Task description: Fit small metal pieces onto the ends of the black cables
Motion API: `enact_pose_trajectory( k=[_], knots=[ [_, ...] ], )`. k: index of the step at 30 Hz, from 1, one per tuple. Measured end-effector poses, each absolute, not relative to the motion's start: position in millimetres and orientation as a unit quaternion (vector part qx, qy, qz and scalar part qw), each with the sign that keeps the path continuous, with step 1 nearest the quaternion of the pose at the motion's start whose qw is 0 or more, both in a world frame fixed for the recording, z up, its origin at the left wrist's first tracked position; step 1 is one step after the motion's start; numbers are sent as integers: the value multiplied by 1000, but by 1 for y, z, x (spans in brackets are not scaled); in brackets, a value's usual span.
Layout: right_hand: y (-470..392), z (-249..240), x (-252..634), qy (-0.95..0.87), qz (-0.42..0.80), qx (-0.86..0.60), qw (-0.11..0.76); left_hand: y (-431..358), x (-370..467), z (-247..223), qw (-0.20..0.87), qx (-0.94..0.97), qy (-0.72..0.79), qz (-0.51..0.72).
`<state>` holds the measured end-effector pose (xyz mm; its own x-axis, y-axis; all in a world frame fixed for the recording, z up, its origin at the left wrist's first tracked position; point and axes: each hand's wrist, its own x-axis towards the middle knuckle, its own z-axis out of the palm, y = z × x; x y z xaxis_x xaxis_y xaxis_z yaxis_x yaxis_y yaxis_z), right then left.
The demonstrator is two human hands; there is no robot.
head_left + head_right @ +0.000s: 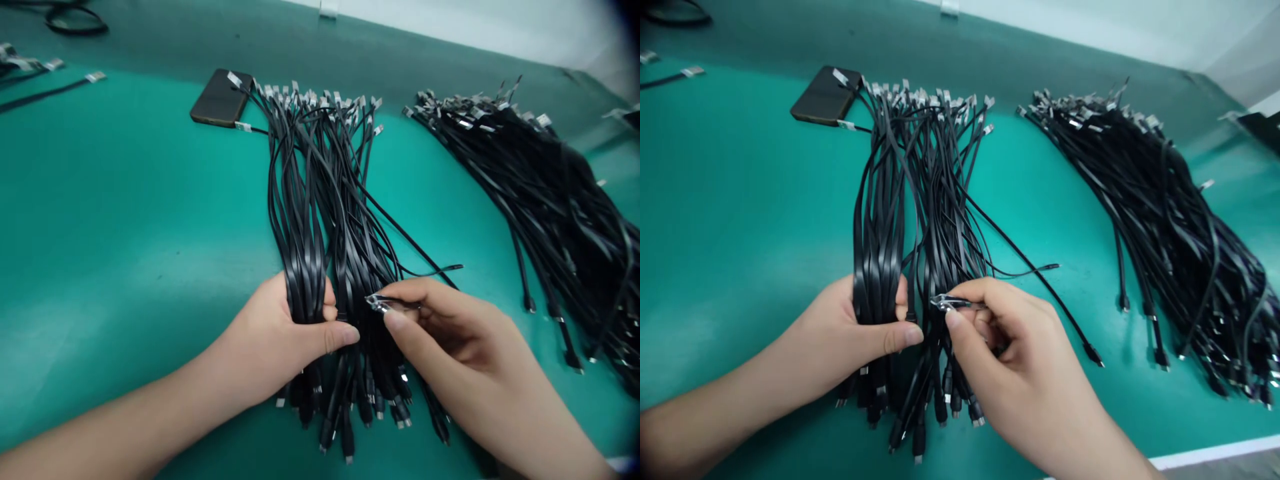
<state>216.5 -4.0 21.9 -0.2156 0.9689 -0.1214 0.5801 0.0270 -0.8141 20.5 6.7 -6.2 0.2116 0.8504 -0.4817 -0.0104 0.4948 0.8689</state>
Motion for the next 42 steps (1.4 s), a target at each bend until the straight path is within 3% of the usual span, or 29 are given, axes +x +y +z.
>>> enact_pose_trajectory(
  k=[7,42],
  knots=[
    [-6,20,214,-698,396,-561,203,5,21,-7,672,398,539,316],
    [-6,21,212,-687,448,-548,167,7,22,-3,664,421,555,271]
  ],
)
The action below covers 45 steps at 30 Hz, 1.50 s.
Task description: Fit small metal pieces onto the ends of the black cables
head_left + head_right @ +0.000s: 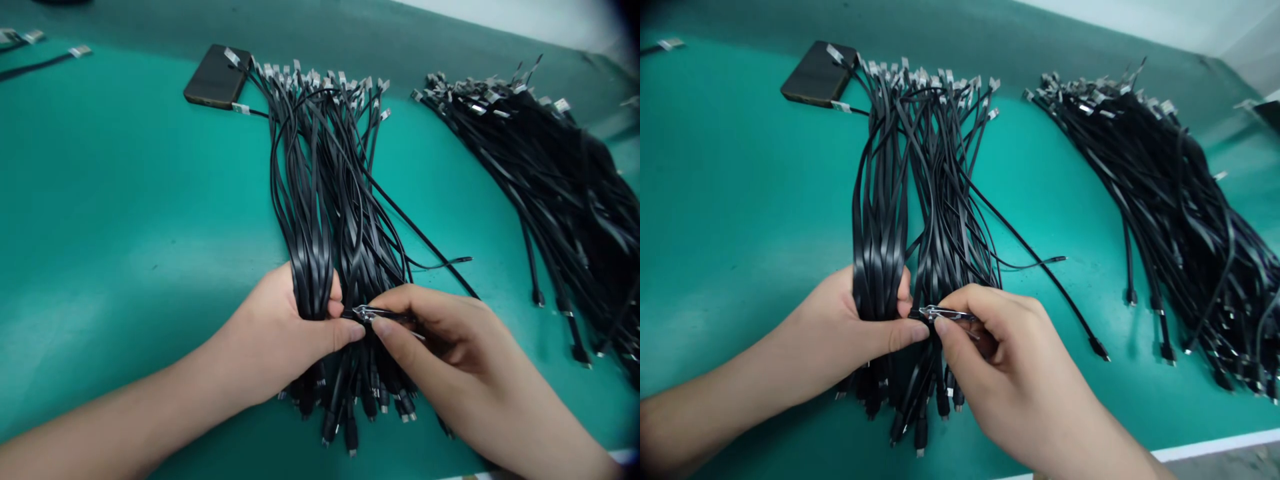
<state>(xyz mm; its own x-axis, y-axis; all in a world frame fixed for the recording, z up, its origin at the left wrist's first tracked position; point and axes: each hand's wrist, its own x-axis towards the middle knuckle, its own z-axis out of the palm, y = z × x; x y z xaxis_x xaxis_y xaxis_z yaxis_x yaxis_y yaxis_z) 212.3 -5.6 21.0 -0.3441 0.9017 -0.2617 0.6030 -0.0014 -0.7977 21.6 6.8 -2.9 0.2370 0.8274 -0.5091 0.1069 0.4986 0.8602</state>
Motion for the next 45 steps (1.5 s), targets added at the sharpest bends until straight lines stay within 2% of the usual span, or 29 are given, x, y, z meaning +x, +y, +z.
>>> enact_pose_trajectory(
  k=[7,13,18,23,30,36,39,45],
  knots=[
    [-3,18,212,-676,449,-552,188,7,22,-4,663,423,553,276],
    [-5,15,215,-649,371,-571,338,8,23,-4,669,408,554,280],
    [-7,12,217,-697,333,-498,394,6,18,-8,676,453,503,290],
    [-9,12,219,-733,358,-444,371,3,14,-10,703,430,456,336],
    [-7,12,211,-725,441,-479,226,6,10,-12,709,412,452,351],
    [-10,16,213,-726,469,-463,197,7,14,-12,699,418,443,374],
    [-10,16,210,-727,485,-438,210,6,15,-13,693,412,449,385],
    [1,6,202,-663,457,-470,361,5,14,-20,725,396,431,362]
  ],
)
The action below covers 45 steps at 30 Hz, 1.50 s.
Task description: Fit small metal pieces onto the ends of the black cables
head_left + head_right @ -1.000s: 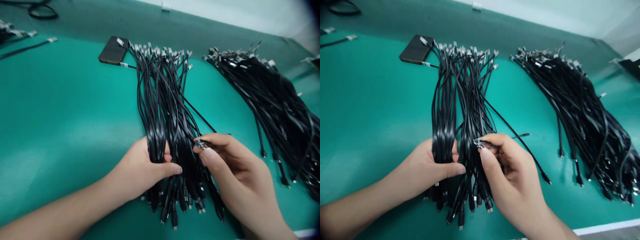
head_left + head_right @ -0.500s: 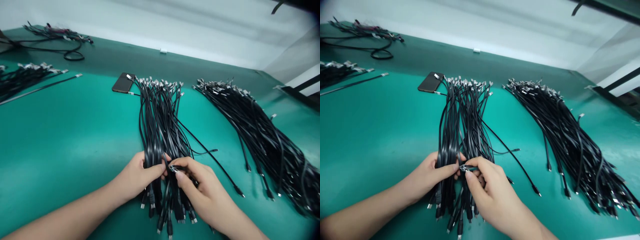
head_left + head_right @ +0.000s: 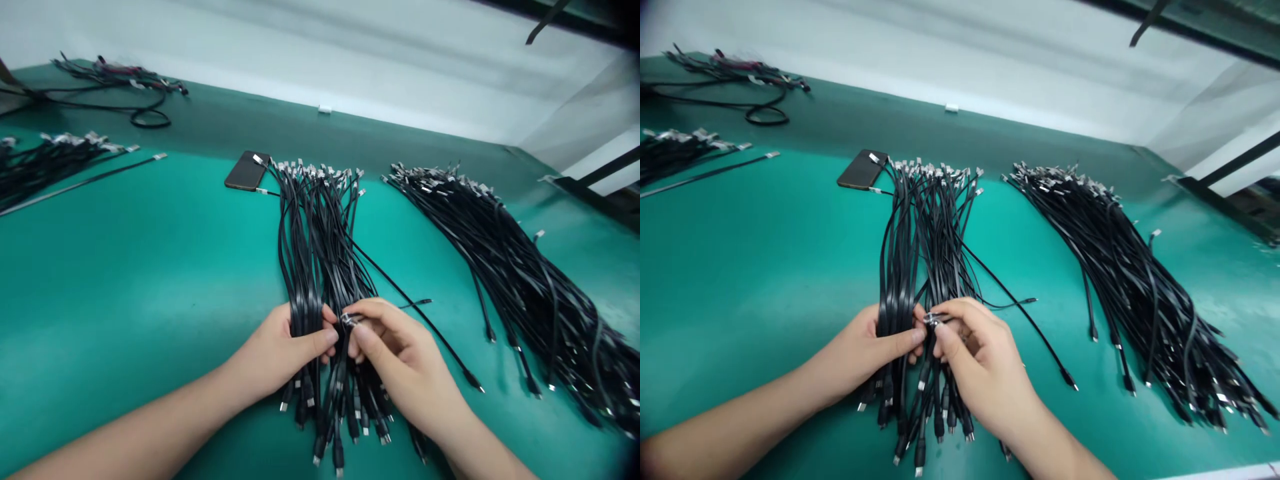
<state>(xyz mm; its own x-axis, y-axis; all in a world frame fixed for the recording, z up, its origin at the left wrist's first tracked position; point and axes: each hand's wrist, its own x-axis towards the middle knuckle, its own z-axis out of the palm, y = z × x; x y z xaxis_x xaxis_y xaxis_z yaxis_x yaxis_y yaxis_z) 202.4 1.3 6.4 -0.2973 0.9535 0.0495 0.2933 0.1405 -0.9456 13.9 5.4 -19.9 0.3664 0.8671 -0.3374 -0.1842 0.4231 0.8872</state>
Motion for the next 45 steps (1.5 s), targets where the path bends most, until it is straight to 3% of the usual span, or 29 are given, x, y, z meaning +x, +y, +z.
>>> enact_pose_trajectory(
  k=[4,16,24,45],
  knots=[
    [8,2,203,-661,381,-494,416,7,13,-23,738,391,433,340],
    [4,8,209,-669,360,-492,426,8,16,-14,721,403,453,335],
    [-4,13,211,-653,432,-577,232,4,17,-13,714,383,476,343],
    [-6,14,210,-677,436,-559,198,4,17,-10,719,381,496,302]
  ],
)
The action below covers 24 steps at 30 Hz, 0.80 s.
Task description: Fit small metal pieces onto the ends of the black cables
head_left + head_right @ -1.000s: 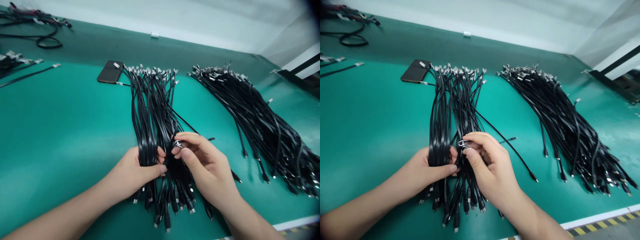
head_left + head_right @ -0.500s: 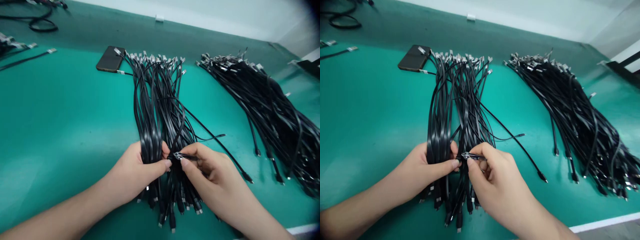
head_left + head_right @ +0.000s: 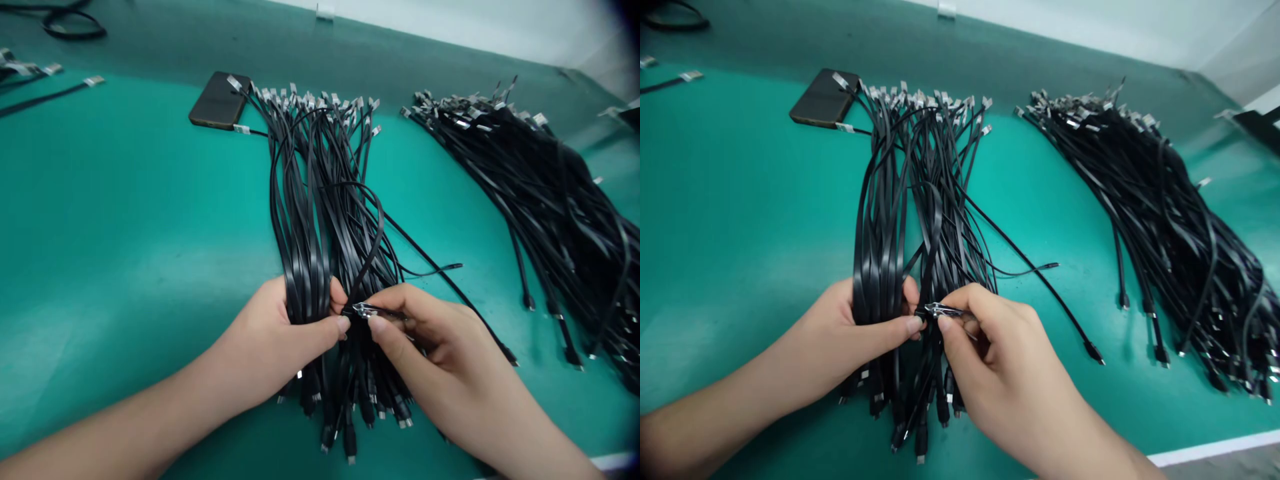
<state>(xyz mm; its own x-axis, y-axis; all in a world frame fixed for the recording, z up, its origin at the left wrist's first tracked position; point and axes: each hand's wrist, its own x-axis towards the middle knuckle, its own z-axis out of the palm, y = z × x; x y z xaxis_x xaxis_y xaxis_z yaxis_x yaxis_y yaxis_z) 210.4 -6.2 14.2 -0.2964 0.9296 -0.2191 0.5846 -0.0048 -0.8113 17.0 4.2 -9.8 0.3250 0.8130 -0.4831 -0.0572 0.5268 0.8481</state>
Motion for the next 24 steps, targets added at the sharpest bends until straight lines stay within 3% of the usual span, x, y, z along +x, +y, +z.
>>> enact_pose_trajectory(
  k=[6,10,13,17,24],
  knots=[
    [-5,12,214,-668,453,-555,201,3,17,-10,709,385,500,315],
    [-7,12,215,-619,451,-569,300,4,18,-10,707,379,498,329],
    [-8,11,212,-577,526,-498,378,6,19,-11,712,384,484,334],
    [-6,4,206,-490,655,-391,421,9,18,-12,728,415,443,317],
    [0,-4,203,-462,689,-352,433,11,15,-16,759,429,387,299]
  ],
)
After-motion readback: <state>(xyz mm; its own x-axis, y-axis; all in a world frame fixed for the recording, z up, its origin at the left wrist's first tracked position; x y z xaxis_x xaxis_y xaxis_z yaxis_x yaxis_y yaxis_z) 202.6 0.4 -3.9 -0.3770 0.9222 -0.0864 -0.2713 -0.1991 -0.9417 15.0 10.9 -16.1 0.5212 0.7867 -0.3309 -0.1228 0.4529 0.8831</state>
